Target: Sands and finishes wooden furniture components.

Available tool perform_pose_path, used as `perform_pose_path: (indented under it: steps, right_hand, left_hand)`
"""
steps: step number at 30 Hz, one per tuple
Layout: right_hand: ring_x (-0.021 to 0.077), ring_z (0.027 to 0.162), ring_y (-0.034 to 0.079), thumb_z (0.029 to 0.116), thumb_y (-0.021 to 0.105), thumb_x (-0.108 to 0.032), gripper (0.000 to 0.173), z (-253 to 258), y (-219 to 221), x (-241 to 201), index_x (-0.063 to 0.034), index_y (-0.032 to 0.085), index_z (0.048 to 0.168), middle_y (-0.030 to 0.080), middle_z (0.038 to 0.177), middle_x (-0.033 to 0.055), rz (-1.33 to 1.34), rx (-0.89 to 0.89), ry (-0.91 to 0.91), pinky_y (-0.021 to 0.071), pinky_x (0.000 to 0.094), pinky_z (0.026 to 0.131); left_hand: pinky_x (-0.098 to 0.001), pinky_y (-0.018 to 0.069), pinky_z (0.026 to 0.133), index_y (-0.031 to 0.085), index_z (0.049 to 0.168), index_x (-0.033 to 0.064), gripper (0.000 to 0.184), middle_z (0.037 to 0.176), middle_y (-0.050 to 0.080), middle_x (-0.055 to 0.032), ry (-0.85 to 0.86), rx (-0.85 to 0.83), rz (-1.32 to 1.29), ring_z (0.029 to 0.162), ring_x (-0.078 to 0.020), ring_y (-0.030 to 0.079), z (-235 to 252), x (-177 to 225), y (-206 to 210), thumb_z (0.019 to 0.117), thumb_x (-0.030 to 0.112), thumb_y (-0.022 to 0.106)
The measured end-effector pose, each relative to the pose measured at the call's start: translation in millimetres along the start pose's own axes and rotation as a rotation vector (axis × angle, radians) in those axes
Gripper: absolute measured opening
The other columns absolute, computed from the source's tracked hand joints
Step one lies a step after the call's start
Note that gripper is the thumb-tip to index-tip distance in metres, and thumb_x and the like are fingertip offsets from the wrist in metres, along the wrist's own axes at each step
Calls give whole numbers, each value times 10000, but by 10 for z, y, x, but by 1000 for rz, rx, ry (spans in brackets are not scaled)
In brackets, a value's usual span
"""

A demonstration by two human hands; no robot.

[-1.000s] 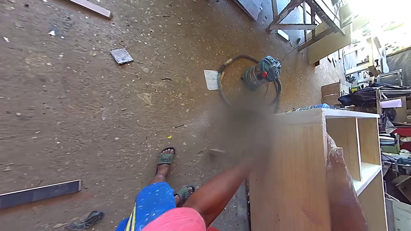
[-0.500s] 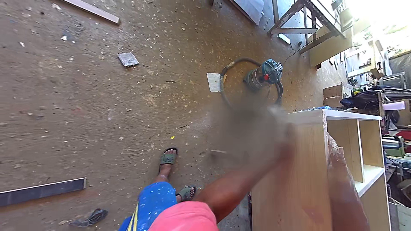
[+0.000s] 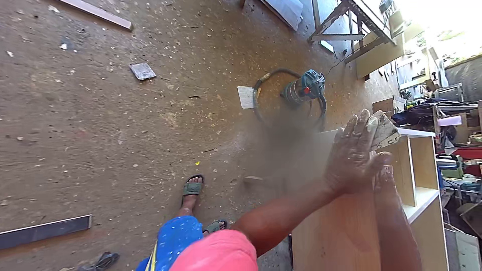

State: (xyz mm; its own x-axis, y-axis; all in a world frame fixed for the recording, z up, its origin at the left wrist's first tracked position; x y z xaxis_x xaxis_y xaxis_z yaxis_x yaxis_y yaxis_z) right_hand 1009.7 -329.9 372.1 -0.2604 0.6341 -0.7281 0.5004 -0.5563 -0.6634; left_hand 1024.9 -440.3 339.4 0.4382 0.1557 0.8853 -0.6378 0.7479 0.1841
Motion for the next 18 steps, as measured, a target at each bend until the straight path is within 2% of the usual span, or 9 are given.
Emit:
perform_pose_path:
  steps: [3,6,8,10,12,13,15,17,18]
  right_hand:
    - [93,1461,391,999,233,-731,923,38,29,-25,-47,211,1619,365,1630,65,7,-17,-6,363,299,1205]
    - [95,1474,369,1011,216,-712,902,35,31,-12,-49,200,1621,332,1646,72,5,-24,-9,338,301,1216]
    - [104,1473,374,1012,230,-709,887,9,15,-1,-62,221,1620,344,1640,66,27,-19,-6,345,314,1215]
    - [109,1460,398,1005,249,-720,889,29,16,15,-74,241,1615,381,1621,51,75,-13,-10,372,320,1200]
    - [110,1459,399,1009,254,-712,880,-16,22,42,-77,233,1618,376,1624,49,84,-11,11,378,321,1198]
    - [99,1459,395,995,257,-734,909,18,28,19,-76,223,1621,367,1629,46,67,-8,10,373,310,1199]
    - [73,1461,380,1004,250,-718,903,19,19,-3,-57,210,1619,350,1635,45,33,0,20,355,276,1201]
    - [75,1474,362,1016,240,-700,890,23,38,-12,-47,202,1619,332,1645,55,32,-2,25,340,271,1208]
    - [79,1489,338,1019,224,-694,887,34,56,-27,-46,182,1624,305,1659,60,33,-13,27,324,275,1218]
  left_hand:
    - [-493,150,1295,311,1615,106,659,1707,212,-65,-166,-67,133,1583,-217,150,-455,-781,-95,1078,488,302]
    - [-525,87,1280,258,1615,29,673,1701,165,-173,-415,4,77,1588,-306,90,-559,-931,-184,1079,432,320]
    - [-542,86,1277,251,1606,-5,685,1692,174,-202,-284,58,48,1582,-332,105,-302,-537,-139,1080,433,294]
    - [-554,66,1279,316,1592,19,711,1691,225,-147,-66,47,20,1584,-301,118,-34,-254,-79,1076,501,235]
    - [-540,114,1279,346,1586,45,718,1690,247,-110,4,-6,51,1578,-277,157,-120,-374,-85,1069,518,192]
    - [-519,131,1290,327,1598,67,677,1700,225,-85,-77,-46,90,1580,-253,155,-254,-634,-135,1080,482,197]
    - [-494,201,1265,404,1557,36,543,1652,342,-111,-498,-71,127,1551,-263,258,-705,-1387,-288,1100,312,308]
    - [-531,165,1259,335,1581,15,598,1649,312,-188,-903,-79,48,1550,-327,239,-1088,-1963,-349,1114,369,216]
    - [-549,173,1251,333,1577,5,630,1636,315,-224,-945,-48,42,1542,-359,246,-1082,-1991,-363,1104,403,212]
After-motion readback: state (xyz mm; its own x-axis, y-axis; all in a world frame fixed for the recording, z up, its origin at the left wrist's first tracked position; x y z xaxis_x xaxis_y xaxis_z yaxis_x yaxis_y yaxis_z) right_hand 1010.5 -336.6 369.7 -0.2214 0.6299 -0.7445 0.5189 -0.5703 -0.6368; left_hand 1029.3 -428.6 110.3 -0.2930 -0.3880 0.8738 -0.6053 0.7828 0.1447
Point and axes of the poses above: each hand's wrist, its own z-axis towards the middle knuckle, its own y-axis out of the palm, x = y × z, the point moved 10 cm from there along z, towards the middle knuckle
